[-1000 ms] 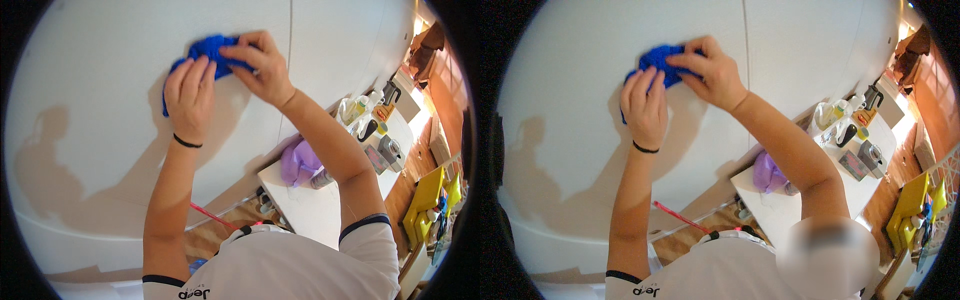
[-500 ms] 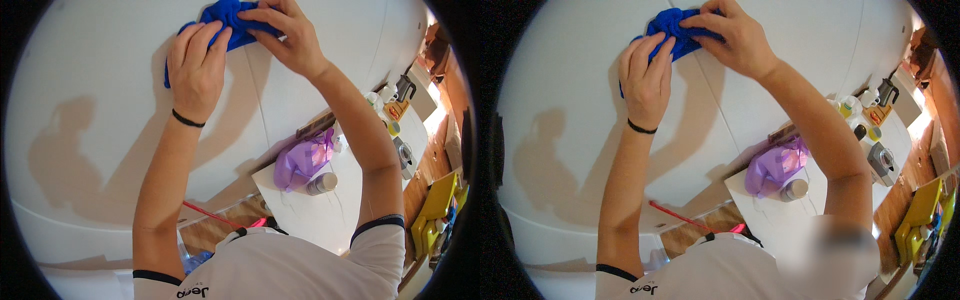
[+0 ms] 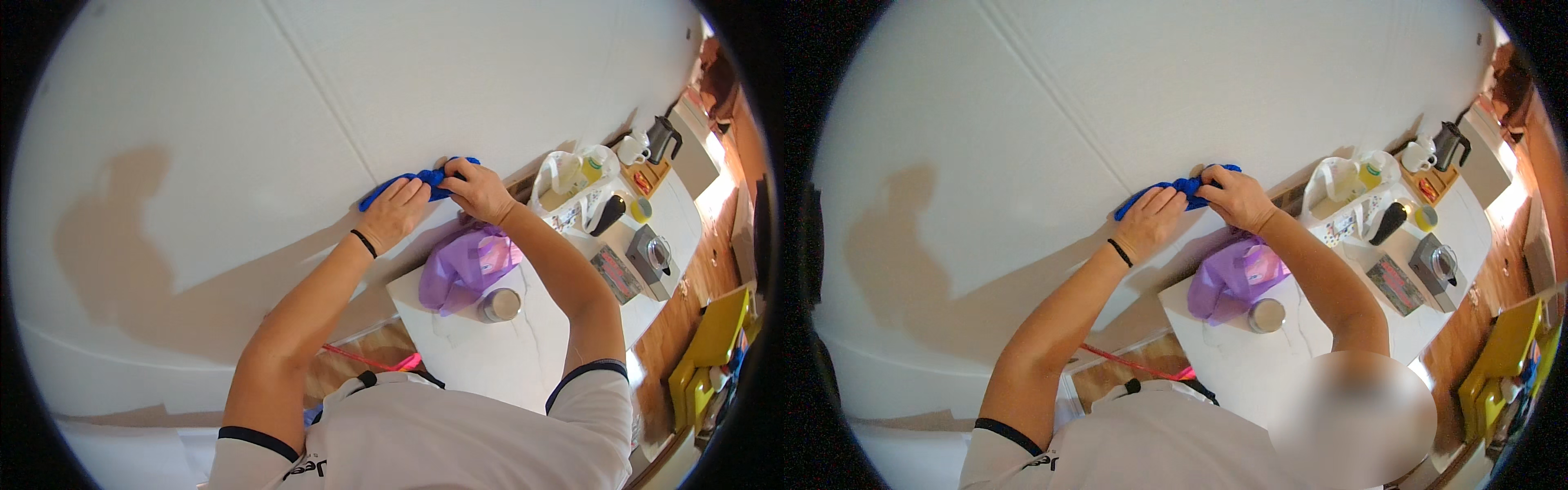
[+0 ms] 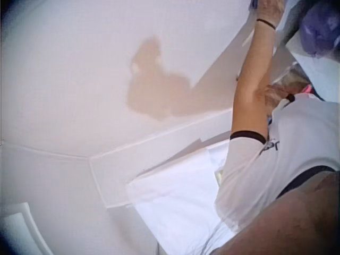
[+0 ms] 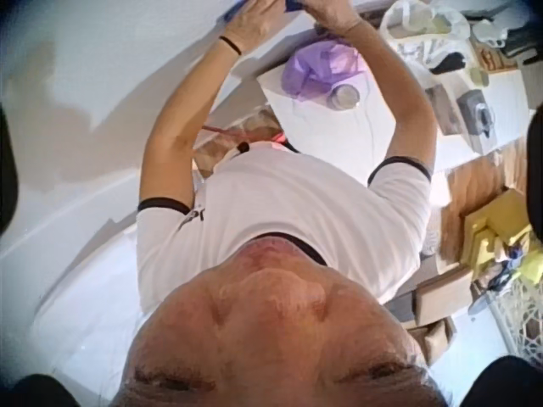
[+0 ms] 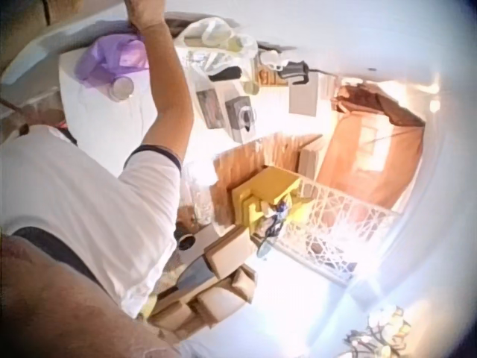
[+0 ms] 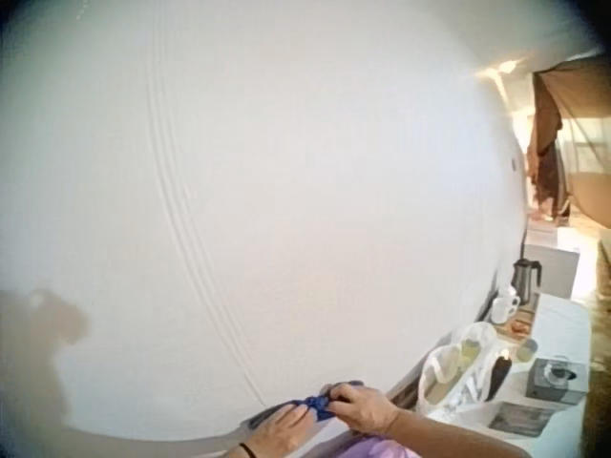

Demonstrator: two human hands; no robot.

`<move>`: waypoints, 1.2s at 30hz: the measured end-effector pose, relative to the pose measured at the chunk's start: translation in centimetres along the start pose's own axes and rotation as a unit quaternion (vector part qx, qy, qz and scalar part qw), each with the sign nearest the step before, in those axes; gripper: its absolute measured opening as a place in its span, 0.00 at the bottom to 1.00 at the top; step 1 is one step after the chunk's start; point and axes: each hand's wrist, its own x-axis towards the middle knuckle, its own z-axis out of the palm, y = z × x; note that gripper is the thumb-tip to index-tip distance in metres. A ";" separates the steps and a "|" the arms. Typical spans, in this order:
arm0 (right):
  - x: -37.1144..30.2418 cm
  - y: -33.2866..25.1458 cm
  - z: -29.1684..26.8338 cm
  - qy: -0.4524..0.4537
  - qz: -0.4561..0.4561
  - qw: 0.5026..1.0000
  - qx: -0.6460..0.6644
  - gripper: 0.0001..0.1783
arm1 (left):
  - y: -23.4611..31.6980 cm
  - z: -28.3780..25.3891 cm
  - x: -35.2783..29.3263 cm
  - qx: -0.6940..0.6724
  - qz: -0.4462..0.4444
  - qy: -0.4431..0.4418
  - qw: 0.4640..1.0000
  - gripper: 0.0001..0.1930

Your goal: The person wipes a white table and a brown leather sofa with a blue cloth. They move a kettle and a cup on the table before wiping, then proceed to wipe the sofa cushions and armrests.

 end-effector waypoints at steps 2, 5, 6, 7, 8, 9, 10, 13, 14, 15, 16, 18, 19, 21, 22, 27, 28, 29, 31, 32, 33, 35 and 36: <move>0.2 0.4 -2.2 0.046 0.023 0.998 -0.017 0.18 | -0.3 0.2 2.3 0.012 0.001 0.028 1.000 0.16; 3.5 1.9 -7.2 0.149 0.083 0.985 -0.015 0.25 | -3.1 -3.4 9.7 0.054 -0.009 0.103 0.993 0.16; 4.6 3.1 -8.6 0.186 0.073 0.980 -0.013 0.24 | -3.4 -4.1 12.2 0.065 -0.015 0.117 0.991 0.16; 5.6 3.7 -8.9 0.204 0.087 0.975 0.030 0.23 | -3.6 -4.4 13.1 0.059 -0.022 0.112 0.992 0.16; 6.6 4.1 -9.7 0.226 0.093 0.967 0.066 0.22 | -3.9 -4.9 14.5 0.057 -0.027 0.116 0.991 0.16; 6.3 4.8 -9.4 0.232 0.090 0.965 0.079 0.22 | -4.1 -5.0 15.4 0.055 -0.031 0.120 0.991 0.17; 5.4 5.8 -8.5 0.237 0.087 0.963 0.091 0.22 | -3.6 -4.1 15.4 0.007 -0.056 0.099 0.993 0.16; 1.1 6.6 -4.5 0.240 0.126 0.956 0.116 0.21 | -1.5 1.0 11.8 -0.038 -0.060 0.060 0.996 0.15; -0.8 6.6 -3.5 0.224 0.134 0.960 0.101 0.21 | -0.8 2.3 11.0 0.000 -0.015 0.064 0.998 0.15; -2.8 6.6 -2.4 0.205 0.154 0.962 0.093 0.21 | 0.1 3.1 10.4 0.016 0.020 0.021 0.999 0.16; -4.7 6.5 -1.6 0.191 0.177 0.959 0.113 0.21 | 1.0 3.7 10.1 0.030 0.054 -0.023 0.998 0.17; -6.2 5.7 -0.9 0.168 0.216 0.953 0.128 0.21 | 1.7 4.8 9.3 0.046 0.082 -0.042 0.995 0.18; -5.8 5.9 -1.1 0.178 0.209 0.953 0.123 0.21 | 1.6 5.2 9.1 0.056 0.094 -0.054 0.993 0.19; -4.4 5.0 -3.2 0.198 0.206 0.952 0.110 0.20 | 0.9 3.8 10.9 0.052 0.063 -0.023 0.996 0.20; -3.1 4.9 -4.7 0.223 0.228 0.937 0.145 0.20 | 0.3 2.6 12.2 0.049 0.047 -0.008 0.998 0.20; 8.7 4.0 -12.7 0.343 0.111 0.927 0.105 0.20 | -6.2 -9.1 19.3 0.160 0.024 0.136 0.977 0.21; 11.1 3.4 -13.3 0.355 0.096 0.922 0.121 0.19 | -7.1 -10.6 19.7 0.170 0.002 0.137 0.976 0.21; 12.9 2.9 -13.5 0.370 0.088 0.914 0.138 0.19 | -7.6 -10.9 19.7 0.173 -0.007 0.134 0.976 0.22; 13.9 4.1 -11.5 0.426 0.057 0.902 0.050 0.19 | -8.5 -11.7 19.4 0.180 -0.026 0.125 0.975 0.26; 14.1 4.8 -9.8 0.450 0.041 0.892 0.008 0.18 | -8.4 -11.6 18.7 0.173 -0.020 0.112 0.978 0.25; 13.1 4.8 -7.9 0.460 0.029 0.888 -0.016 0.18 | -7.9 -10.9 17.6 0.164 -0.017 0.100 0.981 0.25; 10.2 4.7 -4.7 0.427 0.031 0.904 -0.021 0.17 | -6.8 -8.9 14.7 0.146 -0.004 0.081 0.986 0.23; 8.7 4.6 -3.5 0.404 0.035 0.914 -0.010 0.17 | -6.5 -7.9 13.2 0.140 0.010 0.076 0.987 0.23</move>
